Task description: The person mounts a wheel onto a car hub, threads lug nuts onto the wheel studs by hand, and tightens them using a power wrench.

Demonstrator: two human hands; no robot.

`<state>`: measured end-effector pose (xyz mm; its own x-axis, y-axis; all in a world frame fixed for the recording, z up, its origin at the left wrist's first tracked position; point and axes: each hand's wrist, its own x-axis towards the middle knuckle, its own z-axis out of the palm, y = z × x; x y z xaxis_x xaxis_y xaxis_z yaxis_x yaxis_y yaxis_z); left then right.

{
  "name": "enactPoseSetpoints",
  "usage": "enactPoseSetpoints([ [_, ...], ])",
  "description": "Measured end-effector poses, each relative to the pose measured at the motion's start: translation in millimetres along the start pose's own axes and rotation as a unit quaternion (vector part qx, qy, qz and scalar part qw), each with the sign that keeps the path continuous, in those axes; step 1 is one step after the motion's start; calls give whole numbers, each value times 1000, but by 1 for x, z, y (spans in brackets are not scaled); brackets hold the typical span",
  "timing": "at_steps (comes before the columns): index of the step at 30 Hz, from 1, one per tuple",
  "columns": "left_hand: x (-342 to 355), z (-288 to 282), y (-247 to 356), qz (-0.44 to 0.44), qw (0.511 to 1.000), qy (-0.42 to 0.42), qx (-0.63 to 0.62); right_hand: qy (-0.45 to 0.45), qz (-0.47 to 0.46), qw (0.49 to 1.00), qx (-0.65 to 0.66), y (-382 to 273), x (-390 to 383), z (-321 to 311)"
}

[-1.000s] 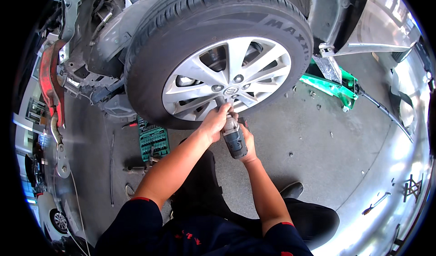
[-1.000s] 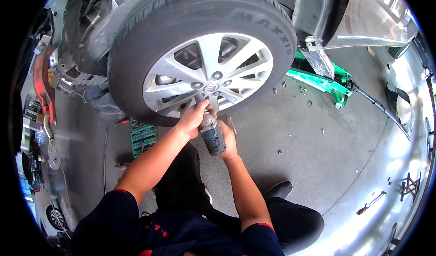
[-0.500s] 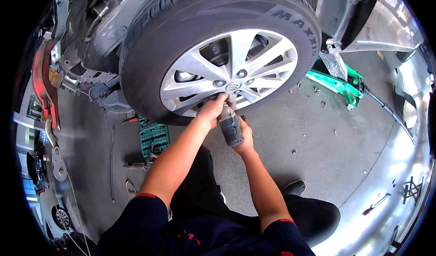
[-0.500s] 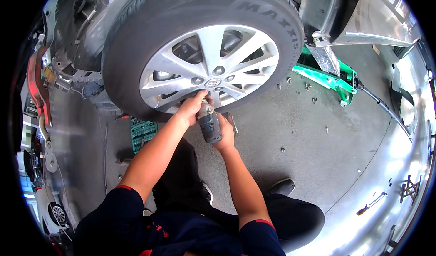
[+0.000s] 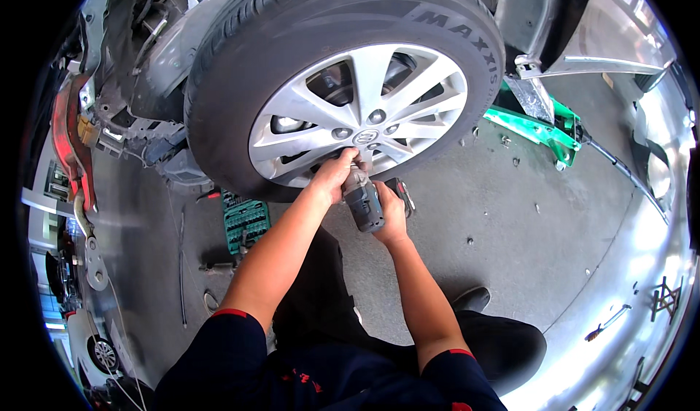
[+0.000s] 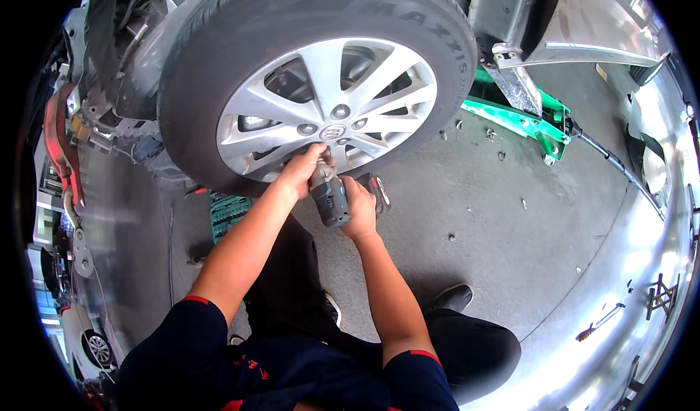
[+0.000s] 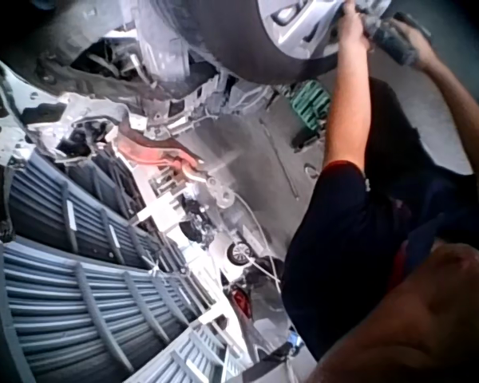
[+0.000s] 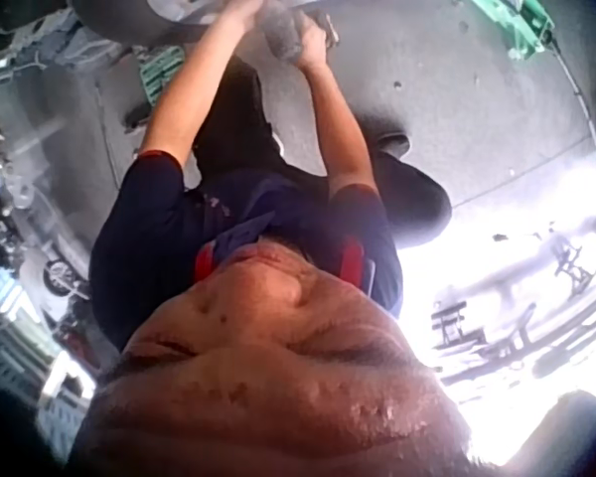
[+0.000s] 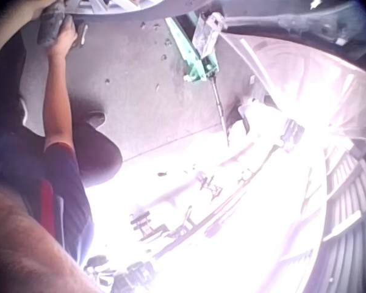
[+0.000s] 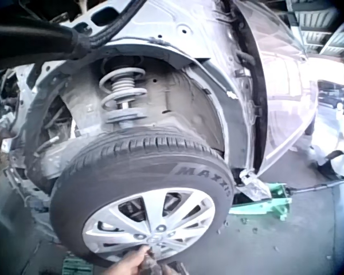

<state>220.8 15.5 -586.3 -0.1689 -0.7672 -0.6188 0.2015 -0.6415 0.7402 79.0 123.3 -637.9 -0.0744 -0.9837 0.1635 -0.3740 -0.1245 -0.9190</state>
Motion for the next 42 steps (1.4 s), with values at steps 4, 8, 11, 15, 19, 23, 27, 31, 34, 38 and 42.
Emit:
enactPoseSetpoints([
  [4,-9,6,-26,-17,999,-30,1,-9,-27,998,-58,24,-18,-8],
  [8,-12,33,-41,-27,997,-29,73,15,-11,1000,-16,52,-41,-10],
  [11,11,39,-41,-36,996,-59,49,23,51,998,-5,49,-34,-10],
  [15,31,49,-31,-36,998,-43,27,58,4,998,32,53,-12,-18],
  [19,39,53,-24,-40,999,-10,7,44,6,998,35,54,1,-24],
  [23,40,60,-22,-39,999,34,-14,-1,30,998,61,58,11,-29],
  [27,40,63,-25,-33,999,35,-8,1,10,998,56,62,11,-29],
  [31,39,50,-23,-30,999,26,-1,15,-1,1000,12,51,12,-30],
  [34,39,49,-26,-31,999,-15,-26,29,-1,1000,-9,53,10,-31],
  [38,40,68,-51,-23,999,-29,15,37,-19,998,-49,77,-13,-47],
  [42,-1,79,-91,-39,998,-26,-45,-29,30,991,-126,85,-62,-69],
])
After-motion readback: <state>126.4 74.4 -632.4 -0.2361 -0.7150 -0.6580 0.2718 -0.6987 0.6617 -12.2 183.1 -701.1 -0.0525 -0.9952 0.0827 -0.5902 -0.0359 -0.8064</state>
